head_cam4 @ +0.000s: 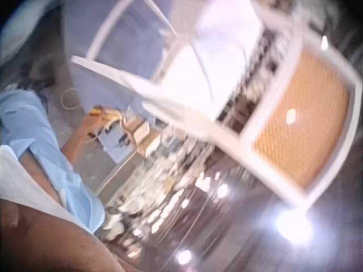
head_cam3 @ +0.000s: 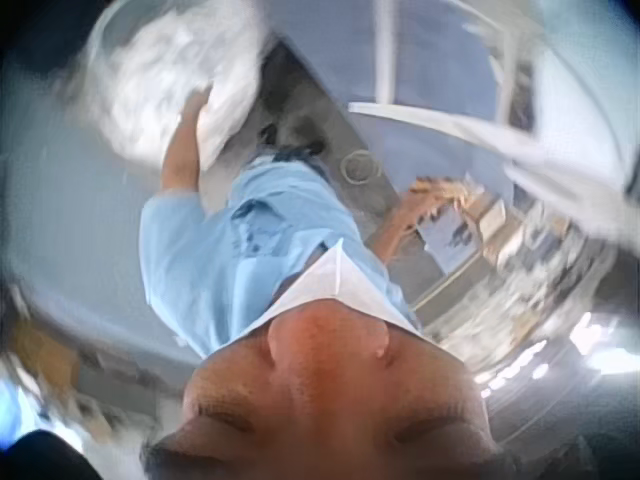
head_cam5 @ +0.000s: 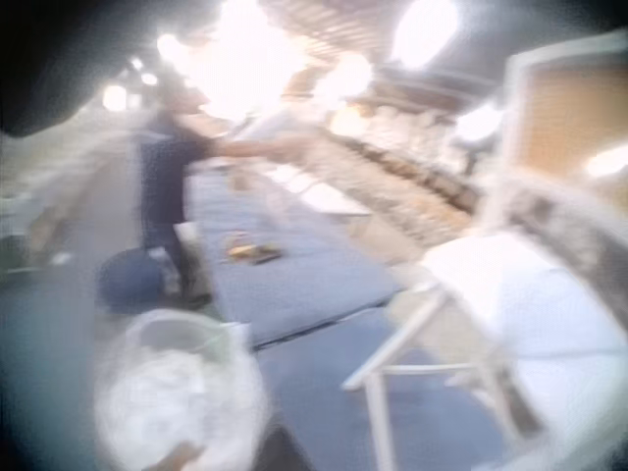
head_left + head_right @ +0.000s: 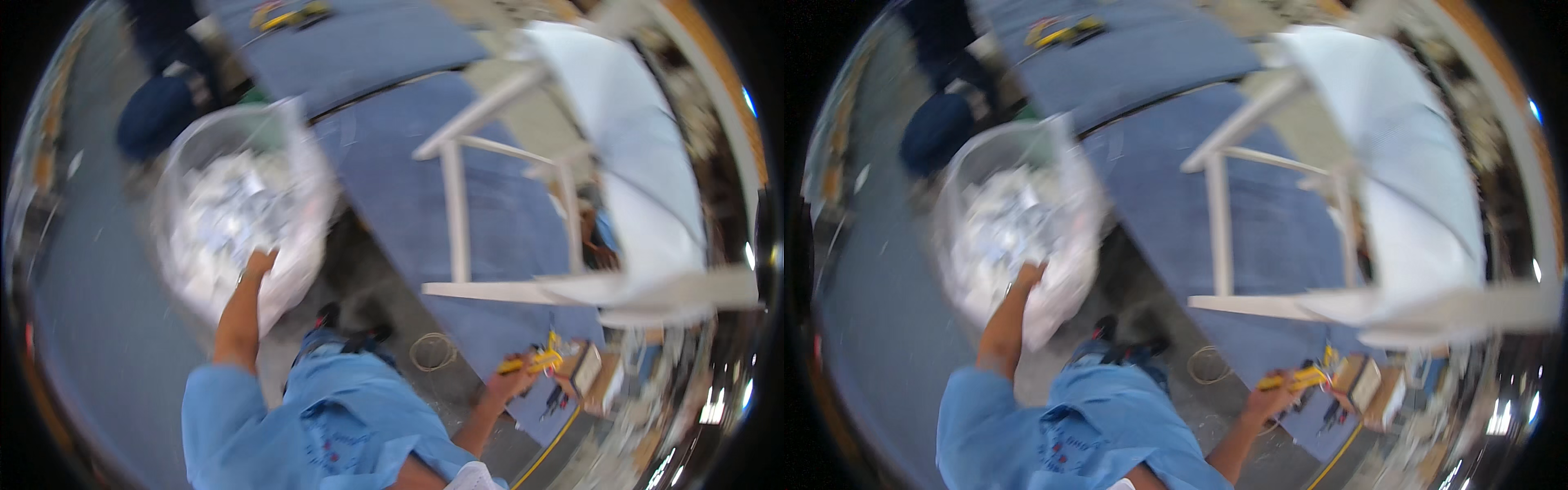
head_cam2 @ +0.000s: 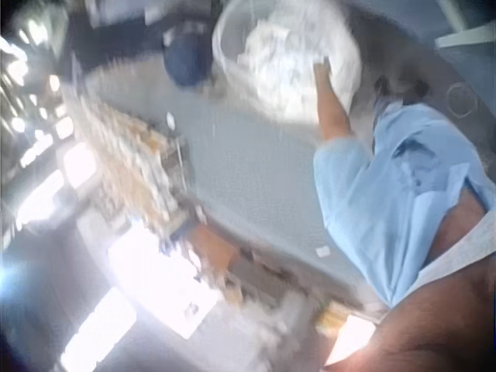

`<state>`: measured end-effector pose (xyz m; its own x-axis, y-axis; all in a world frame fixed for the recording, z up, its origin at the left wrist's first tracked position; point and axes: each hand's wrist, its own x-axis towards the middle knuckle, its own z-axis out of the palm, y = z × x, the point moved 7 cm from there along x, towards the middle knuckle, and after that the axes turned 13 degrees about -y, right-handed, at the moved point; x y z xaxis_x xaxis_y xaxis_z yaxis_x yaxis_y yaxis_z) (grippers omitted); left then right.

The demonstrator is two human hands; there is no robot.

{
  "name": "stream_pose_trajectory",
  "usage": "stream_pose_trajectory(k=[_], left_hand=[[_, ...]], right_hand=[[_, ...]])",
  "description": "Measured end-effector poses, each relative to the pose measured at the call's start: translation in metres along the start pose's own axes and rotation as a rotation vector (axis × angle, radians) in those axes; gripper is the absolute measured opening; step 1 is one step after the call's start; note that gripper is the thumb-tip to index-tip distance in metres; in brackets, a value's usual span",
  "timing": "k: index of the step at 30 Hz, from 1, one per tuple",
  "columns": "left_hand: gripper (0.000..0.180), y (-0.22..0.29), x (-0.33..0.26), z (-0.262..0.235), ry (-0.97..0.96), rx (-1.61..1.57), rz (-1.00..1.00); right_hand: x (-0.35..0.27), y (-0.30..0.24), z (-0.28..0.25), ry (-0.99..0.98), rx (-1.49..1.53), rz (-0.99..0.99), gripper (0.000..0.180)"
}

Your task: The person covers a white chair frame with white fabric, using a yellow utility knife to trim excess material and red-handled scissors to refine edges. They smooth the fabric over the seat and back, then use a staple gun to secure the fabric to the underside of the chair frame.

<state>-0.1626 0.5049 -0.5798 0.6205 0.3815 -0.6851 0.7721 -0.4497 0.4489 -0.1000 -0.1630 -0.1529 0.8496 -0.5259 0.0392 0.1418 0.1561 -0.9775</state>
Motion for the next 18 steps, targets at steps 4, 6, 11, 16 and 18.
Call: stream_pose_trajectory(k=[4,6,11,16,18], left_hand=[[0.056,0.104,-0.031,0.127,0.047,-0.196,0.404],[0.041,0.135,-0.077,0.176,-0.181,-0.441,0.303],[0.026,0.138,-0.072,0.193,-0.255,-0.705,0.113],[0.024,0.316,-0.020,0.040,-0.120,-1.065,0.686],[0.032,0.453,-0.079,-0.053,-0.053,-0.789,0.866]], right_hand=[[0.004,0.010,0.038,-0.221,0.242,-0.204,0.014],[-0.001,-0.001,0.053,-0.270,0.170,-0.333,0.024],[0.017,-0.077,0.130,-0.416,-0.014,-0.735,0.047],[0.024,-0.109,0.167,-0.326,-0.212,-0.886,0.051],[0.028,-0.101,0.168,-0.257,-0.292,-0.906,0.050]])
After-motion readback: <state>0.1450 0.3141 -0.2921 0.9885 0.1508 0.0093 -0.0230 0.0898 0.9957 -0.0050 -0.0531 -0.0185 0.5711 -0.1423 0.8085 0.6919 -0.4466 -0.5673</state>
